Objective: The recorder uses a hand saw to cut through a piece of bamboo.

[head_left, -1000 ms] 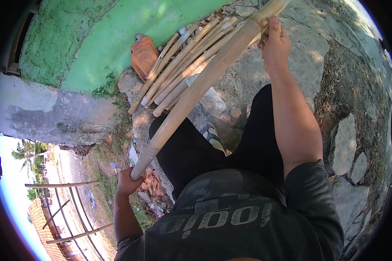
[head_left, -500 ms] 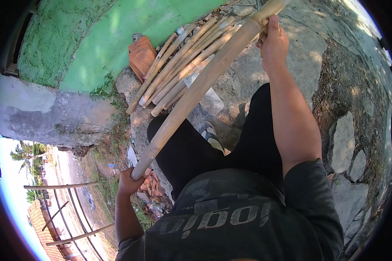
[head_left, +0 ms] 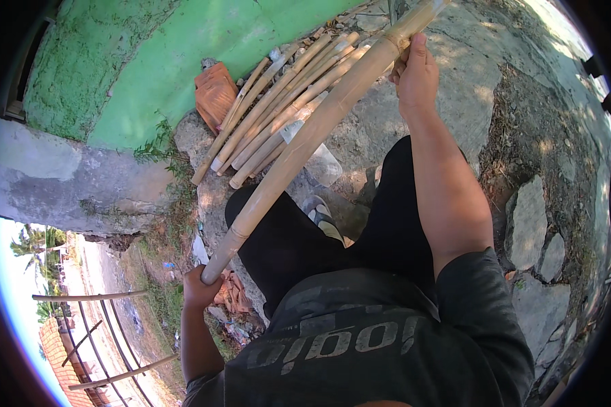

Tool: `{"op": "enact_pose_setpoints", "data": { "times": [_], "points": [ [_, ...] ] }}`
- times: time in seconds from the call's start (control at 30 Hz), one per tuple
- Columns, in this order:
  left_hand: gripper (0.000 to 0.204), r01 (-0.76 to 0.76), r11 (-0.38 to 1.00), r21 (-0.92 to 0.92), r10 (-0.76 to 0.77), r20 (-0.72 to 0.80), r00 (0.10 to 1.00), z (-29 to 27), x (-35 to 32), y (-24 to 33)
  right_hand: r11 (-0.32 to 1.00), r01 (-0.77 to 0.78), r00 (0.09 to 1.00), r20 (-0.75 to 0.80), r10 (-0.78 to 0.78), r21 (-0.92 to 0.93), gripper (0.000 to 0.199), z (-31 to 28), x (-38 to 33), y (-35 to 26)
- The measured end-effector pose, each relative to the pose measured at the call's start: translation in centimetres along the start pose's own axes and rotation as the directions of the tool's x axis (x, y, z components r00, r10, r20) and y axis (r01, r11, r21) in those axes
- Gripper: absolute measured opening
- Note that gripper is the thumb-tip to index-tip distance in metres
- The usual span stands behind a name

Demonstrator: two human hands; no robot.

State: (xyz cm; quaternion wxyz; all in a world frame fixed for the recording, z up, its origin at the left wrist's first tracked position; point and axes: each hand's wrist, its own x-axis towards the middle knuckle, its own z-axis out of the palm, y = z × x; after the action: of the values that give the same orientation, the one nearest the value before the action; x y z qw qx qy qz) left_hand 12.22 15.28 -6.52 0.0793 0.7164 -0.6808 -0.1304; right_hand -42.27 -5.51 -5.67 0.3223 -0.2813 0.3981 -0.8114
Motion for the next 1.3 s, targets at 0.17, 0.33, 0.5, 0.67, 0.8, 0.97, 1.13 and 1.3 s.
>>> {"op": "enact_pose_setpoints", "data": {
  "times": [0.17, 0.33, 0.5, 0.67, 0.8, 0.97, 1.13, 1.3],
  "points": [
    [0.031, -0.029, 0.999, -0.015, 0.029, 0.004, 1.000, 0.0, -0.4, 0.2, 0.999, 0.009, 0.999, 0.049, -0.012, 0.053, 0.056, -0.5, 0.4, 0.5],
    [0.032, 0.011, 1.000, -0.012, -0.010, 0.079, 0.997, 0.2, -0.4, 0.2, 1.000, -0.023, 0.999, 0.049, 0.023, 0.012, 0.064, -0.7, 0.3, 0.4],
    [0.033, 0.022, 1.000, 0.006, -0.022, 0.102, 0.995, -0.2, -0.3, 1.1, 0.999, -0.001, 0.999, 0.052, -0.001, 0.052, 0.068, -0.9, 0.6, 0.3],
    [0.033, 0.008, 1.000, -0.018, -0.006, 0.106, 0.994, -0.5, -0.2, 1.8, 0.996, 0.009, 0.995, 0.094, -0.018, 0.093, 0.067, -1.1, 0.6, 0.4],
    [0.034, 0.021, 0.999, -0.028, -0.017, 0.138, 0.990, -0.6, 0.2, 2.0, 0.977, -0.013, 0.997, 0.077, -0.004, 0.212, 0.053, -1.1, 0.5, 0.1],
    [0.035, -0.022, 0.998, -0.060, 0.030, 0.138, 0.990, -0.3, 0.2, 0.6, 0.995, 0.015, 0.996, 0.084, -0.023, 0.096, 0.068, -1.4, 0.4, 0.0],
    [0.035, 0.046, 0.996, -0.078, -0.026, 0.242, 0.970, -1.7, 0.7, 1.7, 0.994, 0.003, 0.999, 0.054, -0.009, 0.112, 0.068, -1.7, 0.9, 0.2],
    [0.027, 0.057, 0.998, -0.026, -0.049, 0.245, 0.968, -3.1, 0.7, 3.3, 0.973, -0.067, 0.998, 0.036, 0.061, 0.221, 0.054, -1.8, 1.1, 0.7]
  ]
}}
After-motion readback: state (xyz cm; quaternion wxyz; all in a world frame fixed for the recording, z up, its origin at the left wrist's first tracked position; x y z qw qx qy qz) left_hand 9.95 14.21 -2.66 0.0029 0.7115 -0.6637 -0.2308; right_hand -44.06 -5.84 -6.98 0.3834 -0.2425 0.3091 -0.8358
